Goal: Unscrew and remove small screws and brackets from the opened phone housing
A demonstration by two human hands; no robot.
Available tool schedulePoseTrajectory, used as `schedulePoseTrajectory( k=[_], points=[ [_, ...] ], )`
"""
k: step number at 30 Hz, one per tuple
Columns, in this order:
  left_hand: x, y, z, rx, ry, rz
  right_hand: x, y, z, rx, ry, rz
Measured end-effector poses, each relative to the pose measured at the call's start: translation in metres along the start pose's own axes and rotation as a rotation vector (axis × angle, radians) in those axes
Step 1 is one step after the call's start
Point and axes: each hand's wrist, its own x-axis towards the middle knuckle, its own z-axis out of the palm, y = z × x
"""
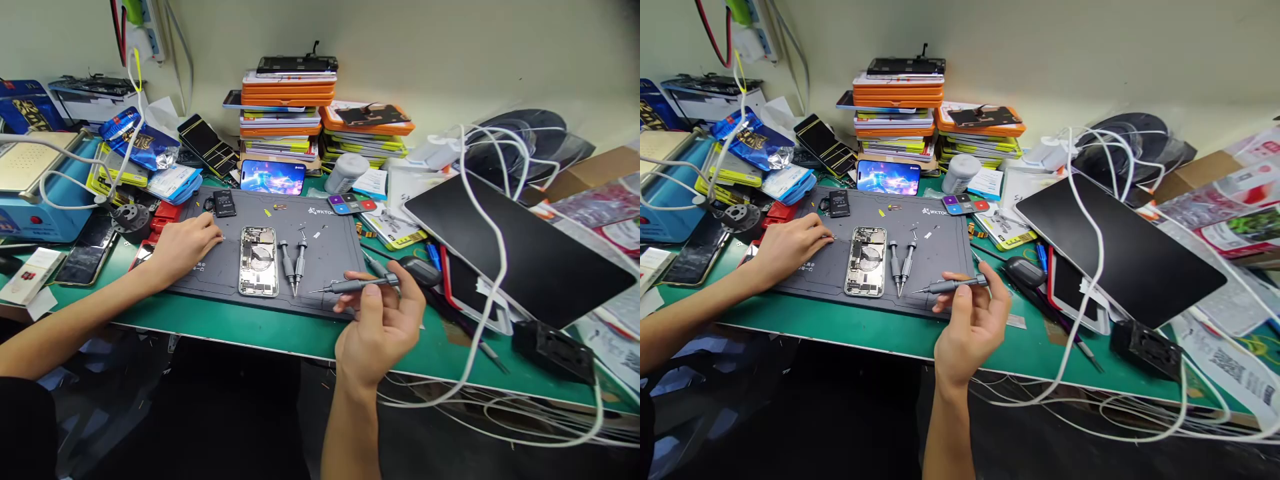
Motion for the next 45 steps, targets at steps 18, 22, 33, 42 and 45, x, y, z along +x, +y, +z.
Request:
schedulePoseTrajectory(
  k=[18, 22, 33, 42, 45],
  points=[
    [-0.006, 0.009, 0.004, -0.170, -0.041, -0.129, 0.001, 0.002, 0.000, 0.038, -0.053, 0.040],
    [-0.014, 0.011, 0.006, -0.227, -0.019, -0.134, 0.001, 0.002, 0.000, 0.043, -0.047, 0.032],
    [-0.030, 0.019, 0.009, -0.310, -0.009, -0.086, 0.000, 0.002, -0.001, 0.059, -0.042, 0.062],
    [-0.032, 0.026, 0.011, -0.303, 0.022, -0.104, -0.001, 0.003, -0.001, 0.057, -0.045, 0.064],
    [-0.033, 0.026, 0.013, -0.292, 0.043, -0.093, -0.002, 0.003, -0.001, 0.055, -0.039, 0.072]
  ],
)
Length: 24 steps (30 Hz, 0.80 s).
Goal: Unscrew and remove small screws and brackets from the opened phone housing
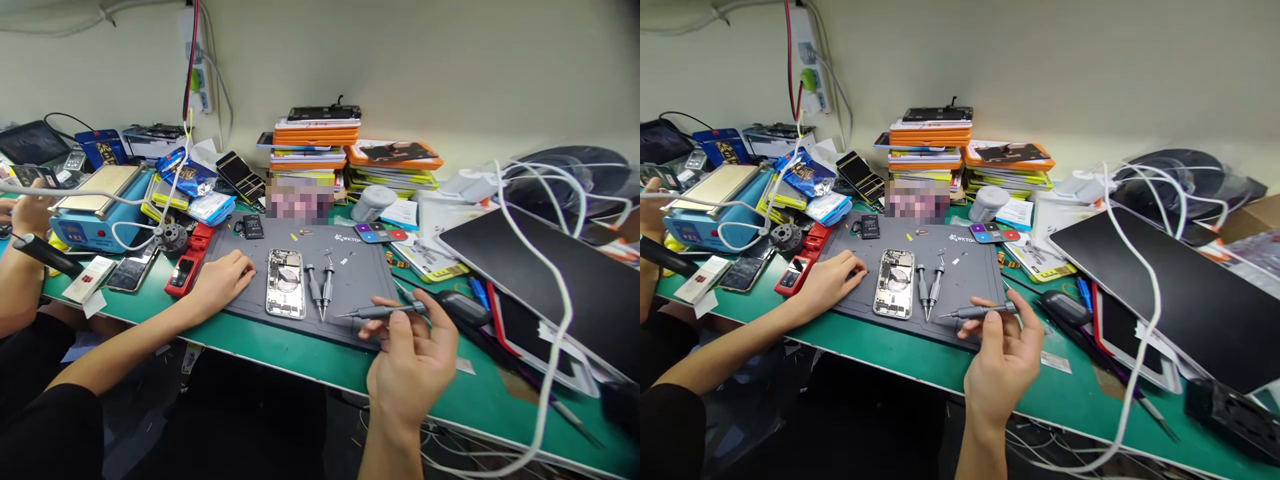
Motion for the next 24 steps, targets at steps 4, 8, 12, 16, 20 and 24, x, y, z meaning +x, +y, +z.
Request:
schedulePoseTrajectory(
  k=[4, 8, 12, 16, 20, 24],
  points=[
    [-0.001, -0.001, 0.004, 0.009, 0.022, 0.005, 0.000, 0.003, -0.001, 0.003, 0.003, 0.013],
    [-0.003, -0.004, 0.006, -0.018, 0.028, 0.005, 0.001, 0.005, -0.002, -0.021, 0.010, -0.009],
    [-0.004, -0.007, 0.001, -0.071, 0.029, 0.015, 0.001, 0.005, -0.002, -0.032, 0.016, -0.016],
    [-0.016, -0.012, -0.019, -0.088, 0.106, -0.032, 0.001, 0.004, -0.001, -0.041, 0.014, -0.020],
    [-0.046, -0.024, -0.056, 0.003, 0.365, -0.272, 0.001, 0.002, -0.001, -0.047, 0.017, -0.003],
    [-0.063, -0.048, -0.086, 0.127, 0.400, -0.668, 0.001, 0.002, 0.000, -0.042, 0.014, -0.008]
  ],
)
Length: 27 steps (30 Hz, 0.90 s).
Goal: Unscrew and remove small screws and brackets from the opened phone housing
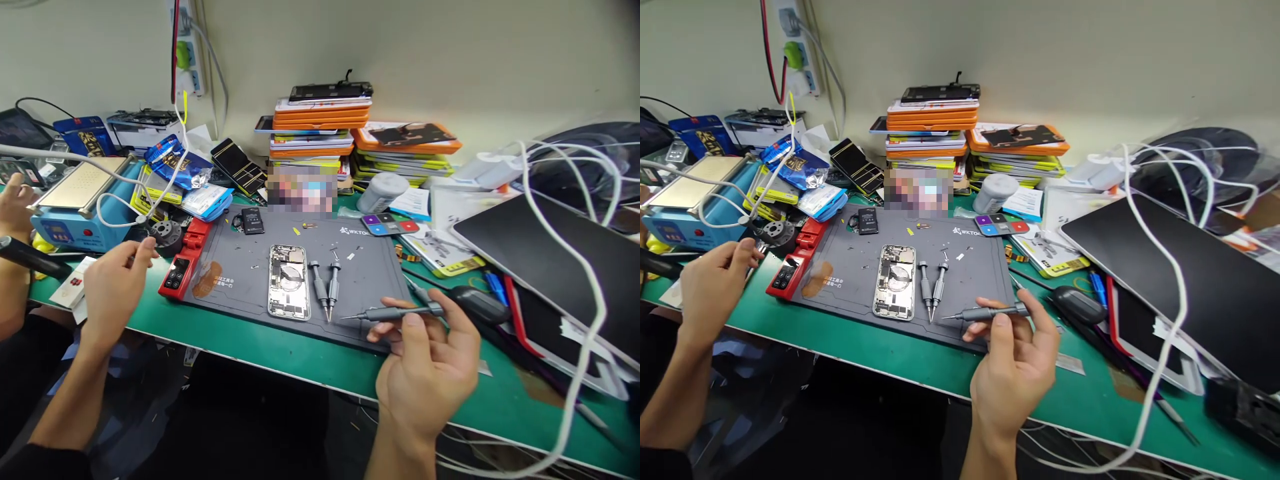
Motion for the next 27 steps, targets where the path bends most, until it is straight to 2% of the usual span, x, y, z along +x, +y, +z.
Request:
schedulePoseTrajectory(
  k=[3, 7, 12, 16, 19, 24, 27],
  points=[
    [0.019, -0.012, 0.002, 0.005, -0.052, -0.095, 0.000, 0.000, -0.001, 0.001, 0.004, 0.001],
    [0.040, -0.017, 0.016, -0.077, 0.003, -0.031, 0.000, -0.001, -0.001, 0.003, 0.007, 0.000],
    [0.051, -0.015, 0.024, -0.454, -0.095, 0.002, 0.000, -0.002, 0.000, 0.012, -0.007, 0.011],
    [0.056, -0.012, 0.022, -0.741, -0.197, 0.015, 0.000, -0.004, 0.001, 0.017, -0.002, 0.017],
    [0.062, -0.010, 0.018, -0.865, -0.280, -0.004, -0.001, -0.005, 0.002, 0.024, -0.009, 0.024],
    [0.075, -0.012, 0.014, -0.921, -0.182, 0.014, -0.001, -0.003, 0.000, 0.034, -0.007, 0.014],
    [0.074, -0.015, 0.017, -0.728, -0.114, 0.088, 0.000, -0.001, 0.000, 0.034, -0.005, 0.009]
  ],
)
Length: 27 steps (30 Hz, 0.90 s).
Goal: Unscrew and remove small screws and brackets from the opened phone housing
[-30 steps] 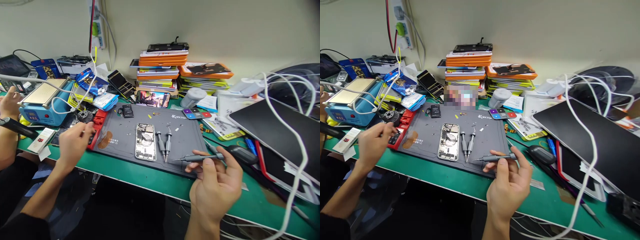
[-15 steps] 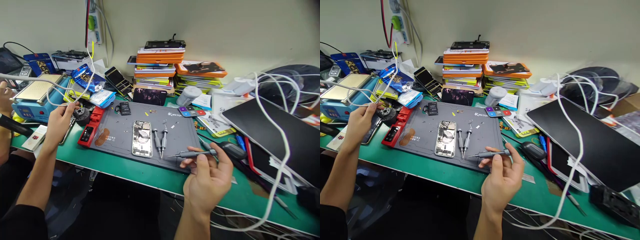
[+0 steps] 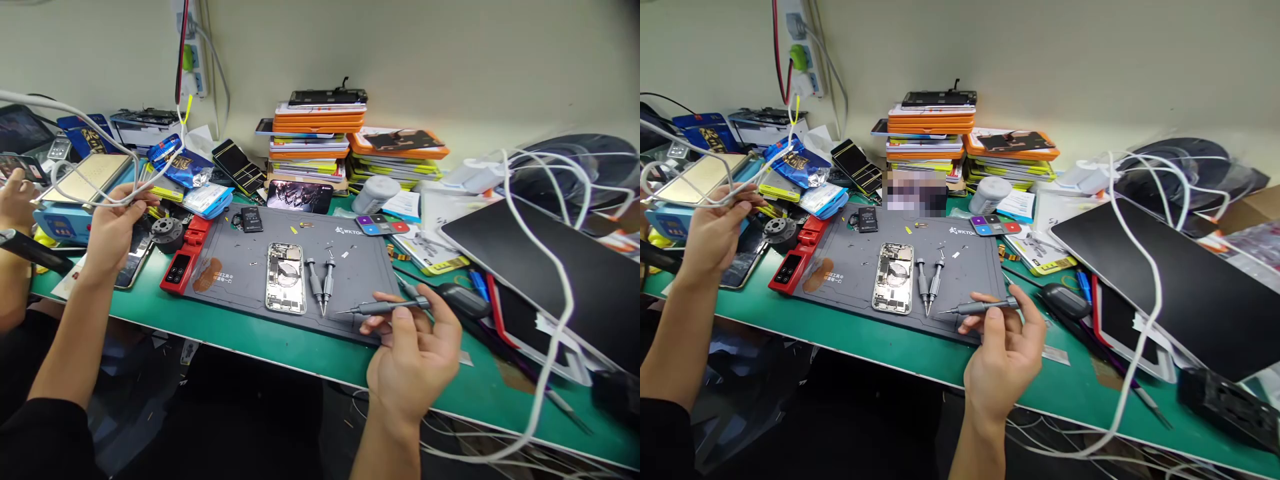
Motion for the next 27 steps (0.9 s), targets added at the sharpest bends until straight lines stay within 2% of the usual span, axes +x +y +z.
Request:
schedulePoseTrajectory(
  k=[4, 6, 9, 13, 15, 17, 22, 25, 27],
  points=[
    [-0.013, -0.010, 0.004, 0.504, 0.050, 0.217, 0.001, -0.001, 0.001, -0.002, -0.004, 0.003],
    [-0.022, -0.016, 0.008, 0.636, 0.049, 0.278, 0.001, -0.003, 0.002, -0.003, -0.008, 0.009],
    [-0.033, -0.023, 0.015, 0.630, -0.001, 0.245, 0.000, -0.005, 0.002, -0.003, -0.014, 0.017],
    [-0.039, -0.027, 0.021, 0.650, -0.145, -0.006, 0.000, -0.003, 0.001, -0.005, -0.020, 0.017],
    [-0.036, -0.031, 0.021, 0.653, -0.189, -0.056, 0.000, -0.002, 0.000, -0.007, -0.026, 0.017],
    [-0.028, -0.038, 0.017, 0.611, -0.195, -0.004, 0.000, -0.001, -0.001, -0.005, -0.033, 0.021],
    [-0.003, -0.066, 0.003, 0.516, -0.239, 0.233, 0.001, 0.000, -0.001, 0.002, -0.036, 0.020],
    [0.004, -0.077, -0.003, 0.527, -0.283, 0.293, 0.001, -0.001, -0.001, -0.002, -0.037, 0.015],
    [0.000, -0.077, -0.007, 0.545, -0.253, 0.294, 0.001, -0.001, 0.000, 0.006, -0.037, 0.012]
  ],
)
